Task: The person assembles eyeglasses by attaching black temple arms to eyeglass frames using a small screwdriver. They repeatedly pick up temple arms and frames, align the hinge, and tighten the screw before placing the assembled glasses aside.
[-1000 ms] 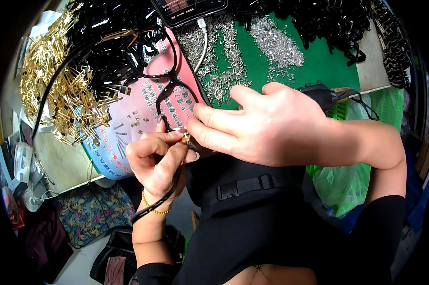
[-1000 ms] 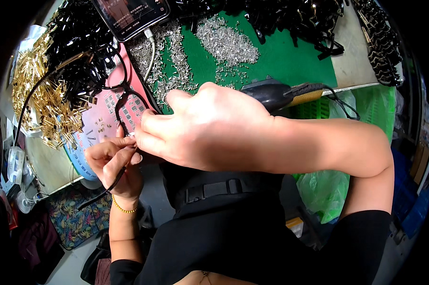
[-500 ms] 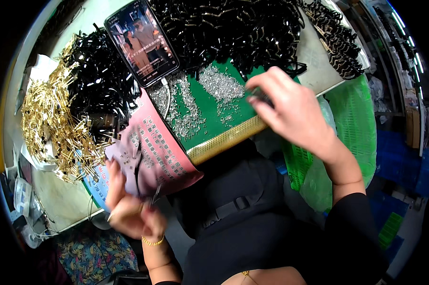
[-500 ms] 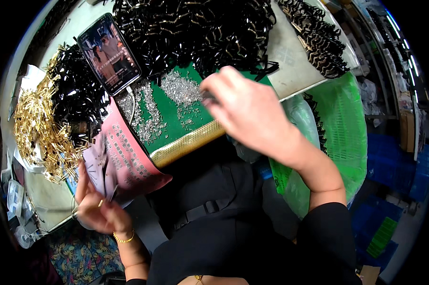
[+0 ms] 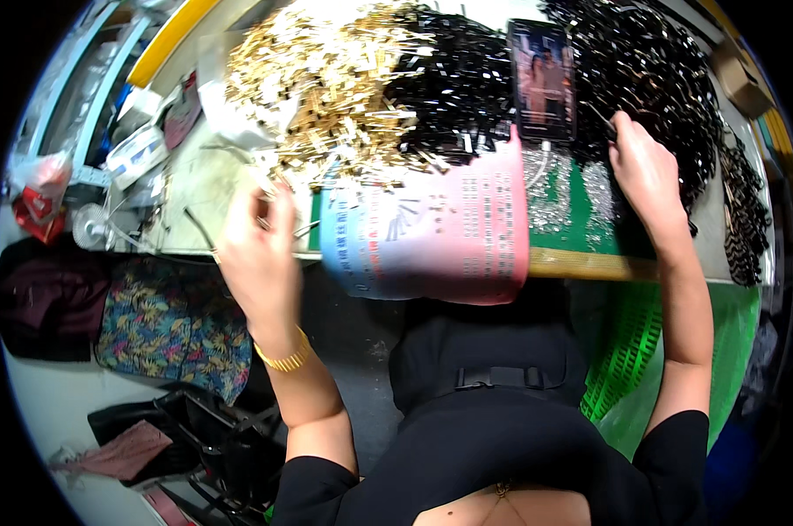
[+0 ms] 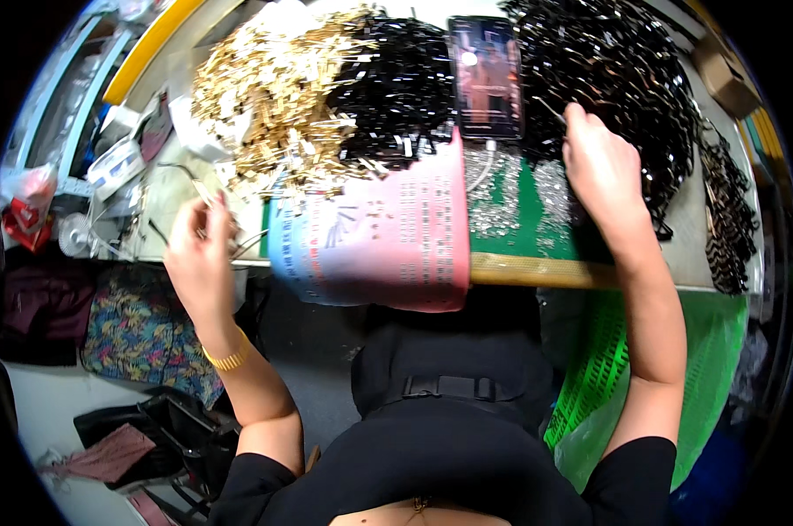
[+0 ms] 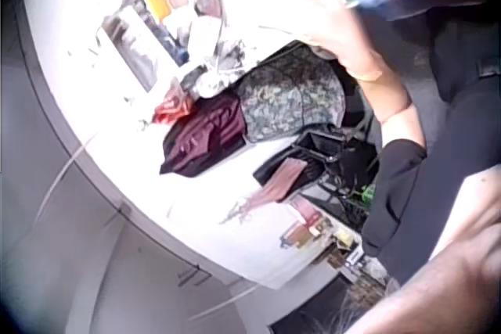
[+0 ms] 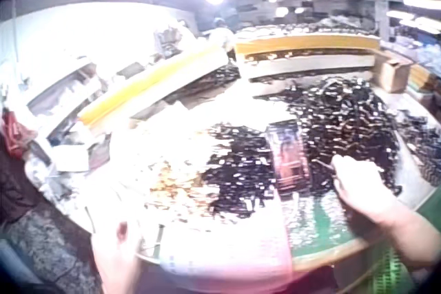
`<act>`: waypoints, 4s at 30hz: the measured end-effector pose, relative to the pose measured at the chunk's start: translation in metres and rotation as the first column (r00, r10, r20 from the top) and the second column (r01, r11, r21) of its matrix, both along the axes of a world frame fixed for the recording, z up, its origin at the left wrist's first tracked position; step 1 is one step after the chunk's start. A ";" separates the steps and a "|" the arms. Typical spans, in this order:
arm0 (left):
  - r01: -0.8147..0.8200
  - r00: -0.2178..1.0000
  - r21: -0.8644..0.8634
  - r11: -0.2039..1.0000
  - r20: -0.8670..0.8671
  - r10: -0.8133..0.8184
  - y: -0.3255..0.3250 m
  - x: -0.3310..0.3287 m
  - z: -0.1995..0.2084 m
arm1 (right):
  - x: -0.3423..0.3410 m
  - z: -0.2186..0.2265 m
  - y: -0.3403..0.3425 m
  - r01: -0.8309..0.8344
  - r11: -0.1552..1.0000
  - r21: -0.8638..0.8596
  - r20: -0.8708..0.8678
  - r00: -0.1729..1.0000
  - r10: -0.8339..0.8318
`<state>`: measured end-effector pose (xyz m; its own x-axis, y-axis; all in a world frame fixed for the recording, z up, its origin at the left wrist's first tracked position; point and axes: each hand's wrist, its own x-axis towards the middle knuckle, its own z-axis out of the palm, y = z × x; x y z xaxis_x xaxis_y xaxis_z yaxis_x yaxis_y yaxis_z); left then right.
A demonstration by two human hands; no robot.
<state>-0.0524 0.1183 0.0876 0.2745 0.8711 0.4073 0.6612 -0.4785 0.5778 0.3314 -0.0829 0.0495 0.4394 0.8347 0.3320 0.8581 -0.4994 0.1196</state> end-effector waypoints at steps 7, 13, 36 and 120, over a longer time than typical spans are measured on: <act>-0.304 0.792 0.111 0.946 -0.522 0.316 0.151 -0.106 -0.054 | -0.001 -0.016 0.013 -0.002 0.999 -0.048 -0.084 0.997 -0.002; -0.143 0.958 0.296 0.944 -0.199 0.207 0.099 -0.041 -0.069 | 0.014 -0.006 -0.009 -0.014 0.999 -0.049 -0.034 0.999 0.012; 0.085 0.996 0.110 0.990 -0.037 -0.081 0.071 0.046 -0.080 | -0.025 -0.032 -0.139 0.452 0.832 0.322 -0.945 0.099 0.312; 0.838 0.504 -0.385 0.387 0.273 -0.820 -0.119 0.088 -0.066 | -0.056 0.055 -0.094 -0.186 0.964 -0.190 -0.776 0.629 -0.031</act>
